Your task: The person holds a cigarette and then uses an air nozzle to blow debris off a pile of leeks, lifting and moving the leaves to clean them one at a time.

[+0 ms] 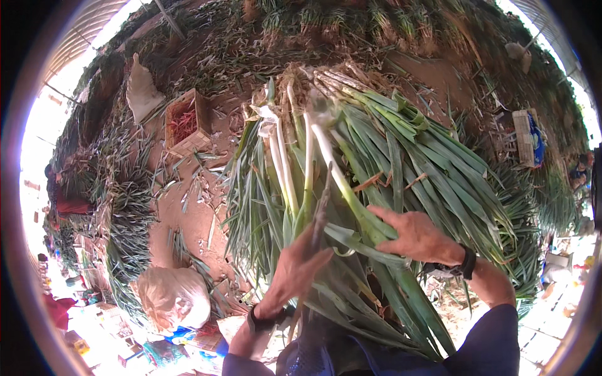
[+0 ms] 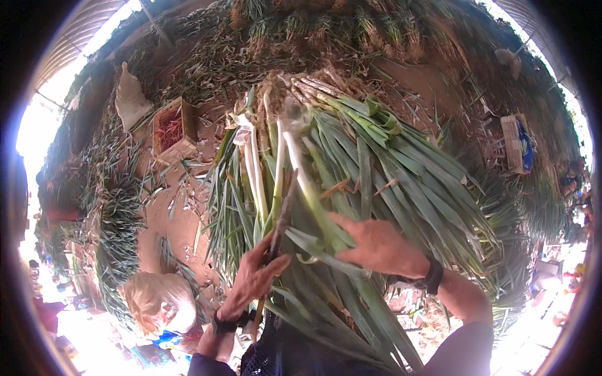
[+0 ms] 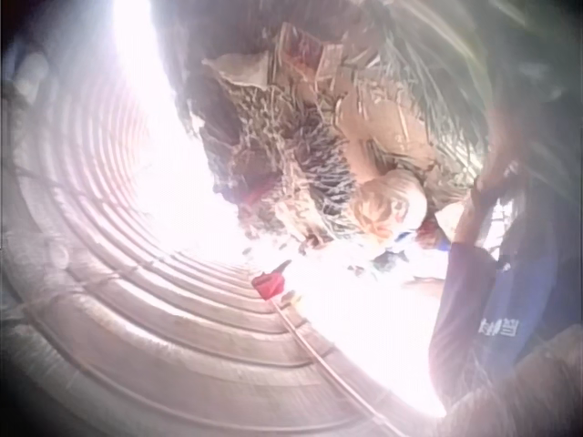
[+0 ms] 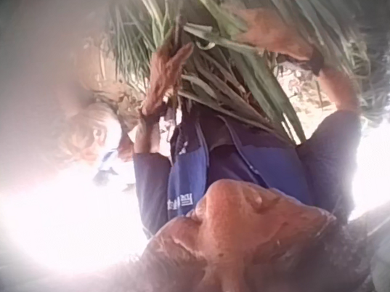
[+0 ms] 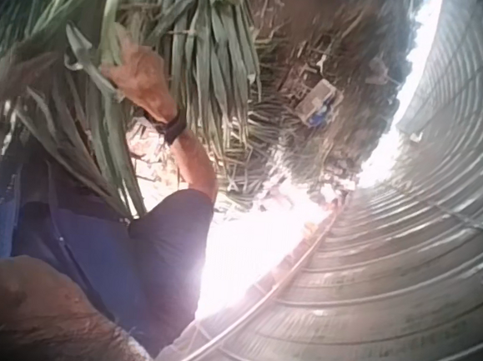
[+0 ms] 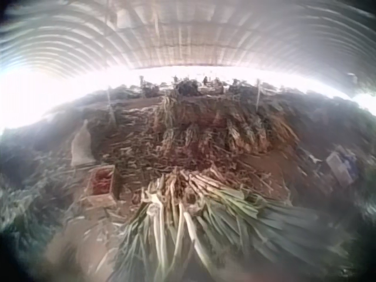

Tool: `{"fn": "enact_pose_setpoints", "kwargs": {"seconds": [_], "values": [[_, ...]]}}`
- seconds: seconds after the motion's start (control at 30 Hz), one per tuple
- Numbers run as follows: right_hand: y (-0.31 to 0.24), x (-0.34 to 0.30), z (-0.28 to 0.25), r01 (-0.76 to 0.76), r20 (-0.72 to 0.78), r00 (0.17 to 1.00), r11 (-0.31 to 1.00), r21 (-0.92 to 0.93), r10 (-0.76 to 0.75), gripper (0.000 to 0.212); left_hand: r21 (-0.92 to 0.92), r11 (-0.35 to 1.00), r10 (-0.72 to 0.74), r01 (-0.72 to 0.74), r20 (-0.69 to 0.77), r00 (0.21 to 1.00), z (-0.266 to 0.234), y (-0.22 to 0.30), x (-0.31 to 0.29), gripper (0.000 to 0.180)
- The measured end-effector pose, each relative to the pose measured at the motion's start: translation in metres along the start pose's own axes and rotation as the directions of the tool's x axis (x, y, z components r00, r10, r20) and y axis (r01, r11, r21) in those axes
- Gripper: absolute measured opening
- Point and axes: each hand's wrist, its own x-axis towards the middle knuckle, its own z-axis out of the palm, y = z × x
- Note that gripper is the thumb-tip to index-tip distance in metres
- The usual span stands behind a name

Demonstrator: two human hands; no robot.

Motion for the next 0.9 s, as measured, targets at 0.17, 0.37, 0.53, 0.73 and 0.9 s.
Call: {"fn": "enact_pose_setpoints", "kwargs": {"seconds": [0.17,0.37,0.53,0.73,0.9], "values": [[0.002,0.004,0.021,-0.021,-0.093,0.995,0.999,0.024,0.023,0.072,0.227,0.974,-0.008,0.021,-0.058,0.998,-0.005,-0.014,0.051,0.065],[0.007,0.047,0.039,0.283,-0.470,0.851,0.958,0.035,-0.234,0.062,0.021,0.997,-0.076,0.078,-0.082,0.994,-0.007,0.000,0.053,0.052],[-0.013,0.088,0.100,0.304,-0.173,0.930,0.943,-0.136,-0.325,0.025,-0.098,0.970,0.180,-0.223,-0.328,0.927,-0.003,0.007,0.070,0.060],[0.022,0.139,0.007,0.255,-0.238,0.917,0.929,-0.266,-0.320,0.017,0.227,0.970,0.146,-0.086,-0.261,0.954,-0.006,0.001,0.060,0.061],[0.089,0.223,-0.016,-0.118,-0.451,0.870,0.803,-0.585,-0.201,0.061,0.066,0.997,-0.031,0.036,-0.075,0.997,0.000,0.020,0.064,0.069]]}}
